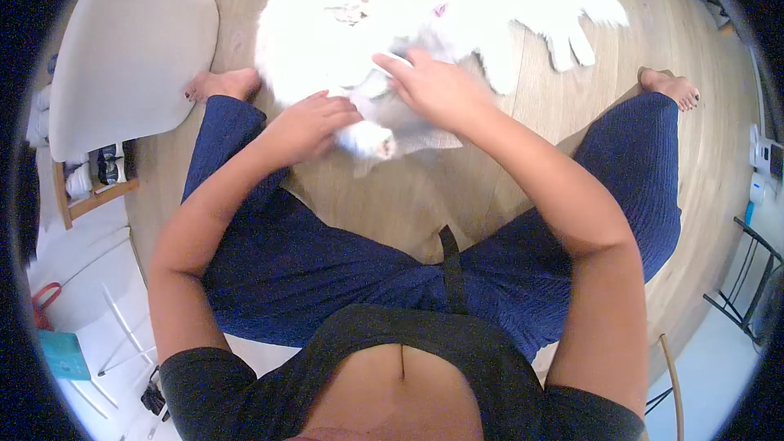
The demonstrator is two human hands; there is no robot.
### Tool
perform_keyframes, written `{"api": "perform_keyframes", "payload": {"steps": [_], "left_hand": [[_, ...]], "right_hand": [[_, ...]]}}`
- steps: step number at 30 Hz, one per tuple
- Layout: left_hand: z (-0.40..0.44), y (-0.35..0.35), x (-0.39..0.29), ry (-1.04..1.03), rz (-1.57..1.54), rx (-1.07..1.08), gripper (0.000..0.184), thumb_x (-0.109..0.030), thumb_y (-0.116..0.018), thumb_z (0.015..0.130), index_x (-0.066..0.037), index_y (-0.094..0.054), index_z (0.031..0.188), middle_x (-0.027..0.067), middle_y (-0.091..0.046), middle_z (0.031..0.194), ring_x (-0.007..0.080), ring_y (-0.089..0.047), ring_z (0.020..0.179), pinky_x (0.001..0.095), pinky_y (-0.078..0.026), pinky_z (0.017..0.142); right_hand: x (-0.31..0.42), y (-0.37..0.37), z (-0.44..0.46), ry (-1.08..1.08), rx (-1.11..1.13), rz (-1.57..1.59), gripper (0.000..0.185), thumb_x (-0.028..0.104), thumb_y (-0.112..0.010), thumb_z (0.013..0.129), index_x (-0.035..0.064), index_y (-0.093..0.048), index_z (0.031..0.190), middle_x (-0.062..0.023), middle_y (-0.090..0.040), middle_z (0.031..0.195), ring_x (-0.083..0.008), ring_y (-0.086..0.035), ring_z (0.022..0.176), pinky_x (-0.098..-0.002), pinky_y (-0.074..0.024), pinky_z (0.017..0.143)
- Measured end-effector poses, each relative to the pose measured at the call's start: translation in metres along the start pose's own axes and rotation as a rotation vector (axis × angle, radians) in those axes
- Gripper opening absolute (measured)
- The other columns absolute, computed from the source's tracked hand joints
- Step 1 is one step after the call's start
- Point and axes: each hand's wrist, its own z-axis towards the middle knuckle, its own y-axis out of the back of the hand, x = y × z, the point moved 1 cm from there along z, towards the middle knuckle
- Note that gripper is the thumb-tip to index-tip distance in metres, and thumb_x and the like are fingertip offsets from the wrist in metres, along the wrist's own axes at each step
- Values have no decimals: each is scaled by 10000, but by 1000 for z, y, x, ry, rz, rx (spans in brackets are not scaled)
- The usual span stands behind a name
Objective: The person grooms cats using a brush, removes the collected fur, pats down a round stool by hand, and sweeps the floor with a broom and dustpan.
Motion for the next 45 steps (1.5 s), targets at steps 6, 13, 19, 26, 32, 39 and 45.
{"api": "perform_keyframes", "payload": {"steps": [6,13,19,26,32,39,45], "left_hand": [[-10,-22,-11,-186,124,104,269,-130,-514,767,-96,-590,1023,46,-611,1012,216,-561,1047,353,-394,998],[-13,-27,-4,-238,237,56,110,-136,-500,767,-128,-557,861,9,-588,850,189,-590,891,326,-429,903],[-12,-31,-6,-224,262,102,62,-126,-521,765,-138,-564,807,5,-603,835,178,-597,876,310,-442,860],[-13,-31,-8,-211,238,120,67,-111,-527,775,-137,-581,804,9,-619,821,183,-605,880,319,-448,846],[-7,-31,-13,-205,244,105,84,-121,-508,789,-135,-581,829,12,-617,846,184,-603,893,319,-441,867],[-6,-29,-17,-205,299,98,105,-119,-500,799,-133,-587,855,13,-618,845,188,-605,896,324,-440,872],[-1,-36,-11,-212,281,110,110,-119,-500,805,-137,-583,877,14,-616,858,196,-609,881,326,-450,852]], "right_hand": [[-24,-49,12,76,22,60,432,230,-486,927,267,-410,1350,-143,-536,1020,-340,-598,797,-423,-505,666],[-47,-26,-71,123,219,-94,407,237,-529,890,254,-468,1292,-140,-552,1000,-313,-624,788,-418,-524,644],[-51,15,-81,202,300,-170,384,232,-548,870,238,-506,1252,-110,-569,938,-295,-629,720,-416,-524,596],[-24,-48,-33,251,173,-69,426,282,-548,887,330,-461,1302,-77,-534,938,-267,-609,720,-387,-512,596],[-86,-12,-83,159,177,-193,400,276,-513,901,331,-470,1294,-102,-535,1012,-285,-635,774,-398,-529,623],[-102,46,-139,17,310,-445,392,239,-503,897,294,-487,1285,-108,-552,964,-292,-648,773,-406,-535,644],[-77,42,-118,59,162,-352,425,237,-513,884,289,-471,1304,-122,-550,1007,-295,-641,800,-412,-531,656]]}}
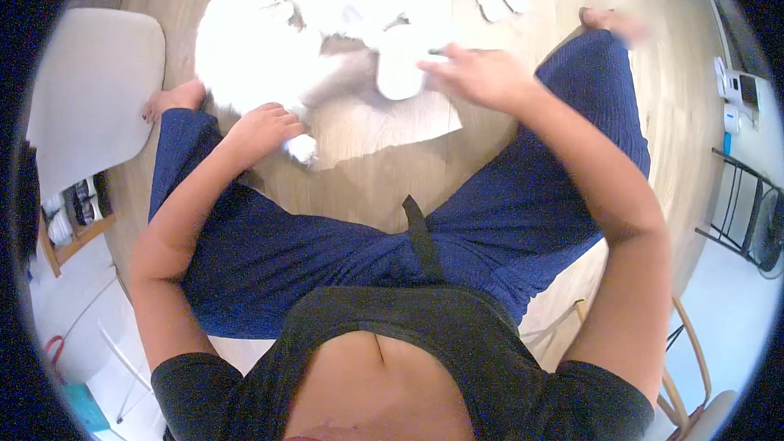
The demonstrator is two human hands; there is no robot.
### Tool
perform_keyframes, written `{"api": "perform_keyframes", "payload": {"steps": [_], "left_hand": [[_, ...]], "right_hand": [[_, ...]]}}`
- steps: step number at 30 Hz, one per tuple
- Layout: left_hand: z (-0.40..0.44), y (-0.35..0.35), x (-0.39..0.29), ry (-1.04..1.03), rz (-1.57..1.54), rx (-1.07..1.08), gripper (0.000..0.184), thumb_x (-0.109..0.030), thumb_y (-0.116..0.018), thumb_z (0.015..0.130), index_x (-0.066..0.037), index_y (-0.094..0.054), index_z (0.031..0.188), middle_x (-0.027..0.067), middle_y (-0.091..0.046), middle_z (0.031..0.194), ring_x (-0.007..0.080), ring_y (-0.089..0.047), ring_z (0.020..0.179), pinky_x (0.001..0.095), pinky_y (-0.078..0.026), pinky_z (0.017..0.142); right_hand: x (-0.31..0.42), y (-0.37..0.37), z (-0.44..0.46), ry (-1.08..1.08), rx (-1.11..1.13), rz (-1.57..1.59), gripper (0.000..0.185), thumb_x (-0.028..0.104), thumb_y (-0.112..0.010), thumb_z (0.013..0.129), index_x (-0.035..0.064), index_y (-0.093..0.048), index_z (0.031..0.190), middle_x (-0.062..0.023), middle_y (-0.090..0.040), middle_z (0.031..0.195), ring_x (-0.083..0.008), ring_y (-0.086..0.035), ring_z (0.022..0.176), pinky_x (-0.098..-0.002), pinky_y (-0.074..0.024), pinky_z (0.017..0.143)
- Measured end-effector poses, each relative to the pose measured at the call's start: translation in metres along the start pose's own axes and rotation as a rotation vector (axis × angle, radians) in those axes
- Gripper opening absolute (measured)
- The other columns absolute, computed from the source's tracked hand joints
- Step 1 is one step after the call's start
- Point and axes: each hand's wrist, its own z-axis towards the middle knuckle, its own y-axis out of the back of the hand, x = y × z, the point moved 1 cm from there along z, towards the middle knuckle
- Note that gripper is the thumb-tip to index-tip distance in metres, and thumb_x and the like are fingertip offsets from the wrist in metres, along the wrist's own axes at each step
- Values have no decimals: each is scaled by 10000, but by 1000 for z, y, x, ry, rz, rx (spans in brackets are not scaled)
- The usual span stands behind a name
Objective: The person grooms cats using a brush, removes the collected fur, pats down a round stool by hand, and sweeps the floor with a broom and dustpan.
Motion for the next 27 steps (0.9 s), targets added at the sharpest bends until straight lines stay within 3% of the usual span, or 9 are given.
{"api": "perform_keyframes", "payload": {"steps": [2,6,7,10,16,18,22,24,27], "left_hand": [[1,-1,0,-8,16,-64,110,-116,-501,798,-142,-580,870,13,-612,852,195,-608,875,324,-451,844],[-2,11,-5,19,8,-48,119,-108,-500,791,-144,-577,874,10,-606,841,190,-606,869,318,-448,843],[-4,14,-5,21,-9,-59,121,-105,-498,789,-143,-574,875,9,-603,838,188,-605,867,317,-447,843],[-4,13,-5,17,-19,-59,133,-98,-496,790,-140,-577,887,13,-603,845,185,-602,880,316,-444,844],[9,20,-4,25,-72,-80,174,-81,-501,786,-103,-588,935,34,-611,876,204,-595,918,339,-437,879],[14,27,-3,36,-71,-73,178,-74,-506,779,-97,-585,937,38,-609,880,211,-594,918,343,-438,878],[27,30,-6,69,-77,-42,197,-59,-522,758,-87,-576,946,49,-605,887,227,-593,914,356,-441,879],[28,28,-7,77,-53,-10,202,-59,-520,759,-86,-573,953,51,-606,896,231,-592,917,360,-441,882],[29,29,-6,73,-92,16,209,-63,-522,762,-98,-581,960,50,-609,900,231,-589,918,363,-435,894]], "right_hand": [[36,-7,31,71,-24,97,434,201,-480,896,290,-452,1319,-129,-540,1106,-296,-638,799,-412,-531,647],[69,-35,59,83,11,50,447,209,-459,906,310,-411,1340,-105,-513,1096,-264,-626,864,-383,-538,651],[62,-47,55,130,-115,22,430,225,-469,903,300,-427,1325,-113,-508,1116,-275,-632,852,-377,-543,631],[27,-49,15,60,-129,47,419,242,-488,898,287,-443,1312,-115,-524,1065,-287,-640,819,-378,-548,618],[-52,0,-43,-273,71,-116,415,240,-501,900,277,-447,1310,-98,-552,954,-289,-649,753,-394,-545,573],[-82,6,-33,-334,-108,-185,405,237,-509,901,269,-452,1301,-97,-548,944,-288,-644,712,-387,-543,547],[-136,10,19,-406,-340,-141,411,284,-468,931,285,-404,1337,-85,-542,965,-284,-636,787,-408,-528,635],[-145,11,45,-493,-264,-36,424,242,-450,931,297,-399,1349,-131,-537,1100,-302,-590,1002,-424,-493,806],[-146,4,44,-450,-38,-115,443,240,-456,927,302,-394,1362,-126,-534,1107,-285,-592,1008,-417,-494,807]]}}
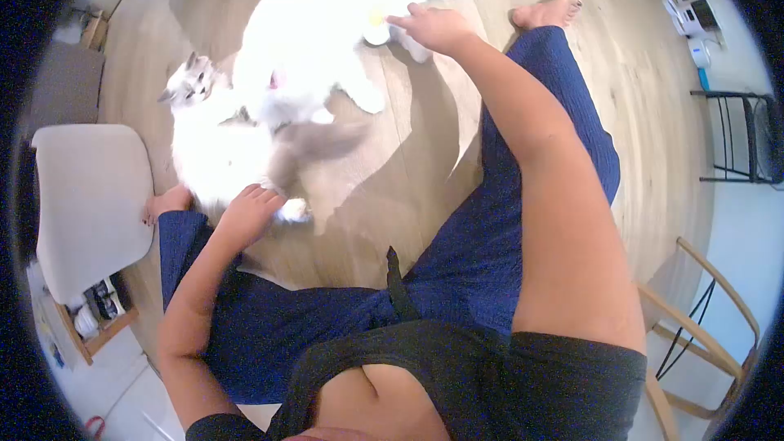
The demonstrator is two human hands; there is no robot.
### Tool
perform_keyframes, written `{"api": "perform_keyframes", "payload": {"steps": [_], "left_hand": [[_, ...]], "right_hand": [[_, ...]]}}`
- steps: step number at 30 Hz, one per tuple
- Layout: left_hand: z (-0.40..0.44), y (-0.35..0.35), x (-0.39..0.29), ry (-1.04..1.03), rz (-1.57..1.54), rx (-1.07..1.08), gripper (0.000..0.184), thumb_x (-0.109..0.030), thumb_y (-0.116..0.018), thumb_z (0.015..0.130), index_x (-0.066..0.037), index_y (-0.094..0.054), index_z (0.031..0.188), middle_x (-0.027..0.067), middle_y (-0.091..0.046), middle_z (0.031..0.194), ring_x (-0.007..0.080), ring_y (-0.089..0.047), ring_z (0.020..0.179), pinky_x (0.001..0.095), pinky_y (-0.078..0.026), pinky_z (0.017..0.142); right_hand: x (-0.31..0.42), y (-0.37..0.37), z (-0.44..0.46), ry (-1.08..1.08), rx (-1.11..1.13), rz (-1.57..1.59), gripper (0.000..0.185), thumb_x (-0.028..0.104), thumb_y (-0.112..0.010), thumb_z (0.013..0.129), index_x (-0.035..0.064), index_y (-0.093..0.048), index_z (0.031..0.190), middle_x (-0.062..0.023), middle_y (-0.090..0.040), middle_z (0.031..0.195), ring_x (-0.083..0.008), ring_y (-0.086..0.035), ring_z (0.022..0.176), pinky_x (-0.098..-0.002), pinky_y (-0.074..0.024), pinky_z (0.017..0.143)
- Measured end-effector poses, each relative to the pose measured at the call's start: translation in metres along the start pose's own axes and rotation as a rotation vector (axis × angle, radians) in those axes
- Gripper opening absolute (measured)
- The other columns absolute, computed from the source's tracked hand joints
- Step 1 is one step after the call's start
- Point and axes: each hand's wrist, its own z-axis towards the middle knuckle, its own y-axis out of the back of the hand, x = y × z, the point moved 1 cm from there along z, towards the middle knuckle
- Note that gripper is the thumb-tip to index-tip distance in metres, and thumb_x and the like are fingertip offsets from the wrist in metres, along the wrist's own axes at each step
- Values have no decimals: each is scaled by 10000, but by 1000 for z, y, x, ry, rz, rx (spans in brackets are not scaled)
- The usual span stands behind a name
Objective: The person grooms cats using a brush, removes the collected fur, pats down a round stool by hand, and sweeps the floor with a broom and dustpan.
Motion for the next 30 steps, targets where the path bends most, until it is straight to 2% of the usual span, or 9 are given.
{"api": "perform_keyframes", "payload": {"steps": [3,8,10,14,15,17,26,28,30], "left_hand": [[1,-4,5,-9,9,-40,217,-72,-523,767,-107,-590,971,45,-612,902,230,-589,916,361,-430,901],[5,-13,13,-11,-44,16,274,-57,-542,731,-95,-584,999,64,-610,922,258,-577,943,365,-423,910],[7,-11,13,-21,-33,24,277,-62,-548,728,-96,-584,1001,68,-610,920,258,-579,941,367,-423,908],[14,-6,12,3,-34,51,276,-63,-546,729,-96,-579,1001,78,-605,899,270,-580,929,376,-425,903],[15,-5,11,11,-36,58,274,-61,-545,728,-95,-576,999,82,-602,893,275,-581,924,380,-425,900],[15,0,7,12,-10,58,256,-69,-530,751,-101,-580,999,75,-606,891,260,-585,923,375,-424,901],[17,-6,12,-12,-5,40,255,-62,-535,748,-104,-580,996,63,-609,895,244,-587,919,371,-423,889],[18,-6,14,-39,-19,38,249,-66,-530,759,-110,-582,999,64,-609,914,238,-587,916,368,-432,865],[19,-7,18,-34,6,59,263,-73,-546,761,-114,-584,1018,68,-608,928,236,-588,918,364,-434,860]], "right_hand": [[-38,-30,-23,-151,87,133,448,249,-461,923,315,-402,1363,-130,-545,1076,-286,-591,1013,-427,-490,808],[-80,3,-72,-92,209,-33,409,307,-445,935,301,-434,1344,-161,-570,1036,-309,-601,989,-447,-476,815],[-93,12,-65,-113,168,-131,397,316,-432,943,289,-442,1338,-163,-568,1055,-319,-602,976,-439,-478,813],[-82,12,-1,-90,-194,271,372,342,-405,954,314,-456,1322,-119,-569,1106,-317,-587,994,-409,-457,854],[-79,7,25,-172,-159,420,377,345,-401,955,328,-443,1329,-113,-564,1122,-310,-584,1002,-405,-453,860],[-65,-1,47,-78,-265,399,389,354,-391,957,343,-419,1344,-103,-554,1150,-305,-581,1014,-407,-453,849],[-83,-17,-57,-156,118,209,397,314,-404,960,300,-418,1357,-151,-554,1139,-324,-588,1002,-427,-462,827],[-95,-15,-78,-39,97,111,412,270,-385,980,232,-383,1391,-139,-566,940,-296,-602,853,-391,-473,765],[-110,-13,-95,-4,85,251,417,265,-380,983,219,-377,1398,-110,-554,879,-251,-592,787,-365,-479,709]]}}
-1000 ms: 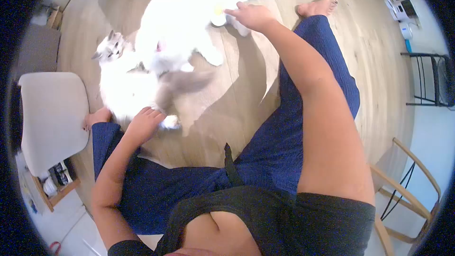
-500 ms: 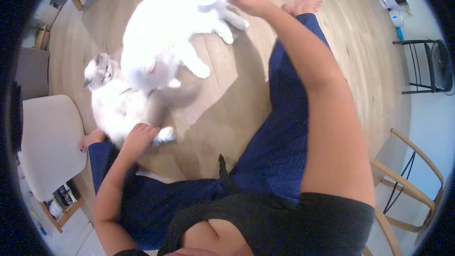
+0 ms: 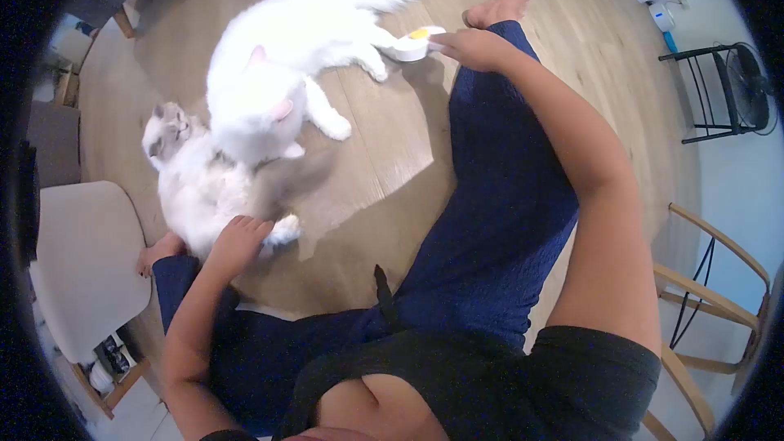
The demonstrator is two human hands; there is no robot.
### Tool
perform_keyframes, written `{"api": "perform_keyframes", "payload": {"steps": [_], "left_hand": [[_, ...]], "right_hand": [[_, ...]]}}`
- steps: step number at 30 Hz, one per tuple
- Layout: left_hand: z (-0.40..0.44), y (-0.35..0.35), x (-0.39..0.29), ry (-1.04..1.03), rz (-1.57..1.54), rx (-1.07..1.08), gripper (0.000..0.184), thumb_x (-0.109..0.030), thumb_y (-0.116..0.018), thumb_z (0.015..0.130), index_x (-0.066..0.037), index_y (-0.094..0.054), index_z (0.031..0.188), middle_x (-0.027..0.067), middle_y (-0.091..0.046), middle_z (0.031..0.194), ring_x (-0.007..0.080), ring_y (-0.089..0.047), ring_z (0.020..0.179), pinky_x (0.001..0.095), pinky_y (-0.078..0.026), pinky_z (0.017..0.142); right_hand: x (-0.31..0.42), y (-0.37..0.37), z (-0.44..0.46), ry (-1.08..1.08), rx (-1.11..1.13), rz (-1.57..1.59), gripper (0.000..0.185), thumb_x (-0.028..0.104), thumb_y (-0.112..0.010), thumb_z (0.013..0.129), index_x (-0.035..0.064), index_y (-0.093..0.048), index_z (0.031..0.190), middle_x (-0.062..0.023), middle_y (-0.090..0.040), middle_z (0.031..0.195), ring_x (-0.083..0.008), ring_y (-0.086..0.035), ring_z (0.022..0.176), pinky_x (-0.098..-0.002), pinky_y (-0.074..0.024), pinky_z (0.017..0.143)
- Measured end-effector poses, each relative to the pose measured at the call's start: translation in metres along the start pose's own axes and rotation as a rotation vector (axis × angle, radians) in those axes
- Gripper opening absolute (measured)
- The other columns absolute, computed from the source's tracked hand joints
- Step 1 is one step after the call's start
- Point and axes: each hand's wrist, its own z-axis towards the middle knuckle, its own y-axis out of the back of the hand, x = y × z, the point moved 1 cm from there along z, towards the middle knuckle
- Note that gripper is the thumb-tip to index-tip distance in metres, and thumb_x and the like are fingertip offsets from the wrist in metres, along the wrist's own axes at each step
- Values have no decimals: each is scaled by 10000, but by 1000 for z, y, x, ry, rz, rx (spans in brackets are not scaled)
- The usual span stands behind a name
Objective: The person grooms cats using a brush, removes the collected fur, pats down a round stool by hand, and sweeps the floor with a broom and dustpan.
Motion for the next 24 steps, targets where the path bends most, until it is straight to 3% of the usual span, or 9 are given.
{"api": "perform_keyframes", "payload": {"steps": [1,2,3,5,7,9,15,21,24], "left_hand": [[-1,3,1,0,18,27,277,-79,-562,763,-118,-586,1036,71,-606,943,234,-589,920,359,-436,855],[-1,11,0,11,34,21,277,-79,-562,763,-118,-586,1036,71,-606,943,234,-589,920,359,-436,855],[3,23,-6,15,18,-34,300,-89,-581,766,-119,-586,1065,77,-607,958,241,-588,924,361,-440,849],[10,55,-20,31,24,-99,325,-99,-601,769,-120,-587,1093,82,-607,972,248,-588,928,363,-445,842],[19,88,-37,111,-121,-108,381,-94,-617,782,-102,-574,1160,101,-610,1055,303,-563,1012,390,-434,909],[23,108,-50,31,-233,-380,372,-94,-611,797,-97,-572,1166,119,-595,1088,303,-555,1040,362,-444,914],[48,189,-130,47,-649,-1001,501,-153,-666,825,-124,-498,1296,71,-554,1209,239,-545,1115,369,-462,907],[19,236,-171,-129,-908,-1206,698,-102,-751,753,-87,-420,1367,140,-441,1358,267,-443,1253,379,-424,1003],[1,243,-161,-163,-963,-1259,760,-50,-760,726,-64,-380,1384,155,-409,1388,265,-387,1301,383,-407,1028]], "right_hand": [[0,2,-4,39,3,141,423,260,-375,986,205,-372,1405,-81,-542,819,-206,-582,722,-338,-485,653],[43,41,-23,-343,213,526,445,271,-378,987,164,-349,1419,-26,-535,803,-100,-514,606,-252,-461,537],[55,45,-35,-328,195,524,445,271,-378,987,164,-349,1419,-26,-535,803,-100,-514,606,-252,-461,537],[72,51,-56,-294,159,1322,453,276,-372,988,118,-347,1412,-2,-542,785,-53,-483,555,-207,-466,502],[99,58,-72,-213,90,1570,460,275,-359,991,124,-307,1423,-17,-529,787,-52,-454,507,-213,-471,464],[125,66,-88,-103,88,1747,482,283,-359,993,152,-253,1444,-34,-513,796,-56,-443,495,-222,-482,466],[202,102,-142,167,86,1856,585,324,-391,978,253,-98,1480,-62,-477,811,-87,-477,516,-288,-539,507],[282,157,-168,321,-38,1619,667,280,-484,912,215,-109,1460,-74,-504,905,-139,-531,664,-341,-582,599],[293,178,-145,357,-33,1532,666,185,-517,894,198,-143,1445,-53,-503,862,-98,-496,619,-258,-488,489]]}}
